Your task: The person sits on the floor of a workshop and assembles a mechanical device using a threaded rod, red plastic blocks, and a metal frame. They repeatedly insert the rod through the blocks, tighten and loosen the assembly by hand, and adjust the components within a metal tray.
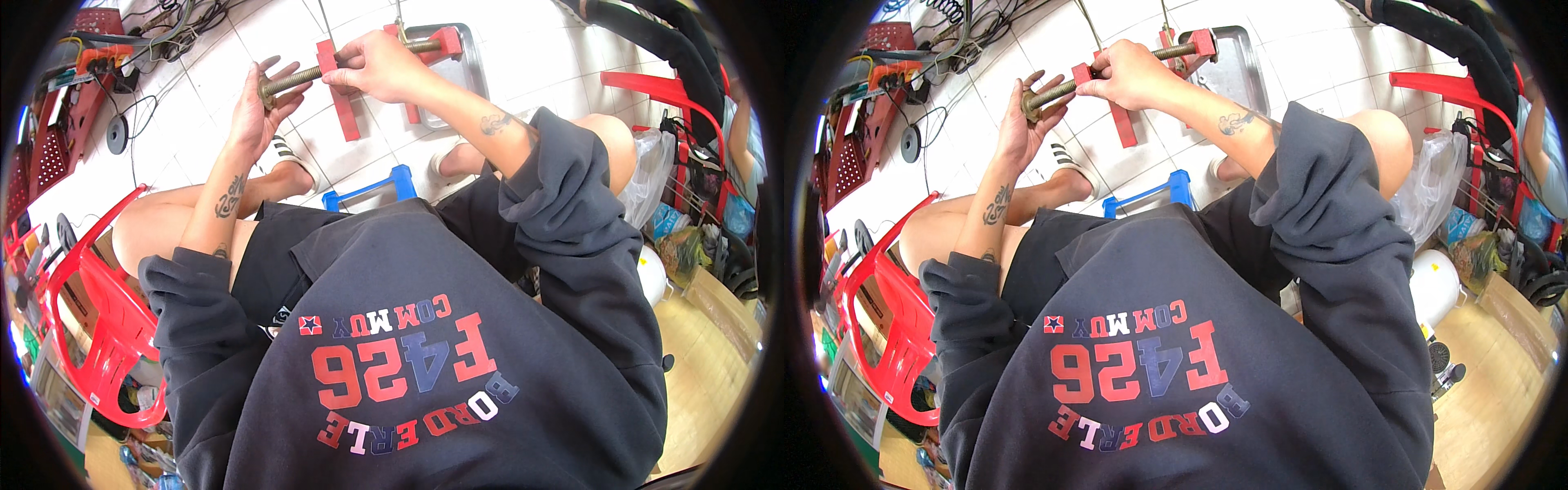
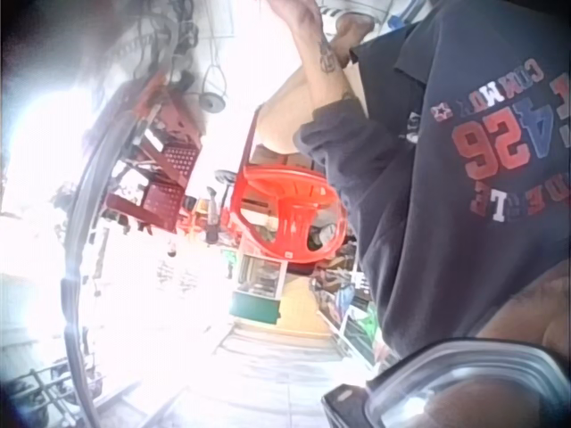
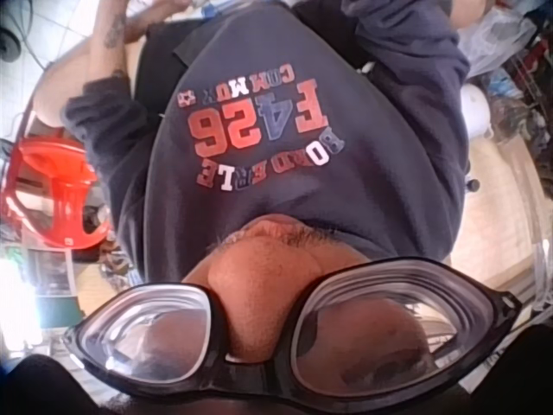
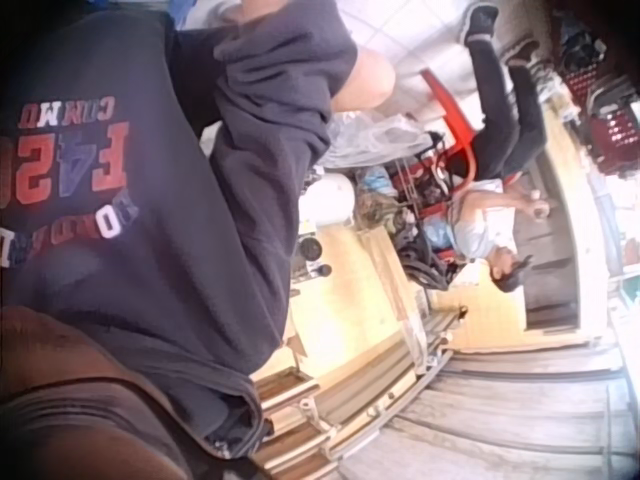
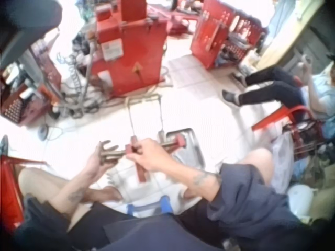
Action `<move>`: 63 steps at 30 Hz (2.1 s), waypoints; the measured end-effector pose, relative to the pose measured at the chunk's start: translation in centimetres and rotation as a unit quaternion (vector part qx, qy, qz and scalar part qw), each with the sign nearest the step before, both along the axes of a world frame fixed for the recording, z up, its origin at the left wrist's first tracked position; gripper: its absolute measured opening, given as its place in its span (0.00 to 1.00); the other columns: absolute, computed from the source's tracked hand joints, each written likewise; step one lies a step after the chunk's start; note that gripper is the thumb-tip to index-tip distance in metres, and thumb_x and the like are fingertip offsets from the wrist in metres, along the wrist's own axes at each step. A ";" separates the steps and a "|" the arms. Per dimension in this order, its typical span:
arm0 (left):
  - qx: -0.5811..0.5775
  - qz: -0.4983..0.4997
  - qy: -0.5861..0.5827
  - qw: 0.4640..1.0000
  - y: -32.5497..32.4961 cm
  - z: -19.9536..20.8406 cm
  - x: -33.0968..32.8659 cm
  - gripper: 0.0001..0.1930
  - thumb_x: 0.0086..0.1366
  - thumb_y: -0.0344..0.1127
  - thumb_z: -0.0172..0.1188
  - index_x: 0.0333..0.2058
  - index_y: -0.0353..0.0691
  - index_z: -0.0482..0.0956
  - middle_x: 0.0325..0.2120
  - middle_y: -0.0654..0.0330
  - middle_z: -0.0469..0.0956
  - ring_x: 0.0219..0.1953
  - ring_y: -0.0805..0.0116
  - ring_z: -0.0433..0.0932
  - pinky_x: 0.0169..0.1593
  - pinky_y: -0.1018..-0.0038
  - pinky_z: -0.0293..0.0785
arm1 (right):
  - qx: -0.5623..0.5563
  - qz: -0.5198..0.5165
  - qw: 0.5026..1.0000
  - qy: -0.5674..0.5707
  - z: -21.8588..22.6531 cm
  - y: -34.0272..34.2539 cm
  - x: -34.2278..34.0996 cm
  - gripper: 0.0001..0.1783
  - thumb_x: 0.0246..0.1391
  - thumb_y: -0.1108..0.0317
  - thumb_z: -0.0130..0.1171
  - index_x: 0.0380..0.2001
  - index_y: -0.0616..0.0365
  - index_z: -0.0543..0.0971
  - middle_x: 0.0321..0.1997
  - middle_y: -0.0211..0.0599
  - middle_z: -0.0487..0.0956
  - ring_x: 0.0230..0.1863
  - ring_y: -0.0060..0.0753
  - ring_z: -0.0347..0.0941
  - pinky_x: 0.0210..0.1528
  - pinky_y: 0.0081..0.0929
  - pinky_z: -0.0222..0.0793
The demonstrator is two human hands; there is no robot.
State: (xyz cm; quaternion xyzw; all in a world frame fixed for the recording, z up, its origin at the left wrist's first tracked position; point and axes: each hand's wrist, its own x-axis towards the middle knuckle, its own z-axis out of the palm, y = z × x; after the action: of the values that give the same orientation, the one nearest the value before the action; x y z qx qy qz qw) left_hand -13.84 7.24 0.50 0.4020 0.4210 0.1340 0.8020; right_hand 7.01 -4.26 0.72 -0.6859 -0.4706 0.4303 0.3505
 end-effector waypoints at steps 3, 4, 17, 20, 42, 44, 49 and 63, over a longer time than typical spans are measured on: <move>0.038 -0.056 0.080 0.995 0.3 1.0 0.3 0.28 0.78 0.58 0.32 0.60 0.43 0.65 0.55 0.48 0.77 0.41 0.60 0.86 0.38 0.80 0.83 | -0.004 0.002 1.000 -0.017 0.4 0.0 -0.1 0.28 0.50 0.51 0.72 0.41 0.69 0.84 0.28 0.48 0.84 0.31 0.41 0.82 0.41 0.33 0.76; 0.055 -0.076 0.110 0.989 0.5 1.1 0.4 0.29 0.77 0.60 0.32 0.57 0.41 0.68 0.52 0.47 0.80 0.38 0.60 0.87 0.34 0.81 0.84 | -0.004 0.002 1.000 -0.019 0.4 0.0 -0.1 0.28 0.50 0.51 0.72 0.41 0.69 0.84 0.28 0.48 0.84 0.31 0.41 0.81 0.41 0.33 0.76; -0.029 -0.052 0.146 0.988 1.5 1.6 0.3 0.27 0.77 0.56 0.29 0.50 0.37 0.65 0.31 0.41 0.82 0.22 0.64 0.83 0.24 0.77 0.80 | 0.000 0.000 1.000 0.000 -0.2 -0.1 0.2 0.29 0.49 0.49 0.73 0.43 0.65 0.84 0.28 0.45 0.84 0.34 0.41 0.82 0.43 0.35 0.77; -0.004 -0.076 0.168 0.983 1.1 1.7 0.2 0.30 0.77 0.58 0.29 0.52 0.35 0.66 0.30 0.43 0.82 0.21 0.65 0.82 0.23 0.78 0.79 | 0.001 0.004 1.000 -0.011 -0.2 -0.1 0.3 0.33 0.51 0.53 0.72 0.54 0.64 0.78 0.33 0.46 0.84 0.38 0.40 0.82 0.47 0.34 0.77; 0.039 -0.072 0.153 0.985 0.8 -0.3 -0.3 0.37 0.76 0.65 0.28 0.61 0.38 0.69 0.48 0.52 0.81 0.47 0.63 0.80 0.51 0.63 0.75 | 0.179 0.174 0.873 -0.420 0.4 2.5 -3.6 0.11 0.55 0.62 0.65 0.37 0.57 0.80 0.38 0.35 0.76 0.46 0.38 0.76 0.44 0.36 0.77; 0.073 -0.009 0.165 0.984 0.3 -0.5 0.1 0.34 0.77 0.62 0.32 0.62 0.41 0.68 0.52 0.52 0.78 0.48 0.65 0.78 0.53 0.63 0.73 | 0.164 0.158 0.890 -0.395 0.5 2.5 -3.7 0.11 0.56 0.62 0.65 0.37 0.57 0.79 0.38 0.36 0.76 0.46 0.40 0.76 0.44 0.37 0.77; 0.235 0.005 0.116 0.965 -0.8 -0.9 0.1 0.25 0.78 0.51 0.38 0.57 0.37 0.72 0.42 0.54 0.76 0.38 0.71 0.76 0.39 0.72 0.77 | 0.182 0.186 0.890 -0.373 0.1 2.7 -3.1 0.14 0.58 0.61 0.64 0.41 0.58 0.78 0.42 0.38 0.76 0.48 0.42 0.76 0.46 0.38 0.77; 0.181 -0.066 0.247 0.950 0.0 0.3 -0.2 0.46 0.74 0.69 0.24 0.41 0.27 0.80 0.24 0.50 0.81 0.14 0.74 0.68 0.18 0.74 0.64 | 0.142 0.134 0.966 -0.169 0.4 2.0 0.0 0.31 0.43 0.56 0.76 0.48 0.58 0.77 0.43 0.46 0.82 0.47 0.48 0.79 0.52 0.40 0.74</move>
State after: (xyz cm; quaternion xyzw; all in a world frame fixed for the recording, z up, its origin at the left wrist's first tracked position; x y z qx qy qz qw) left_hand -14.01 7.20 0.79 0.5883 0.5467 0.0512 0.5937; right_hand 7.01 -2.23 1.10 -0.6225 -0.6672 0.2798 0.2986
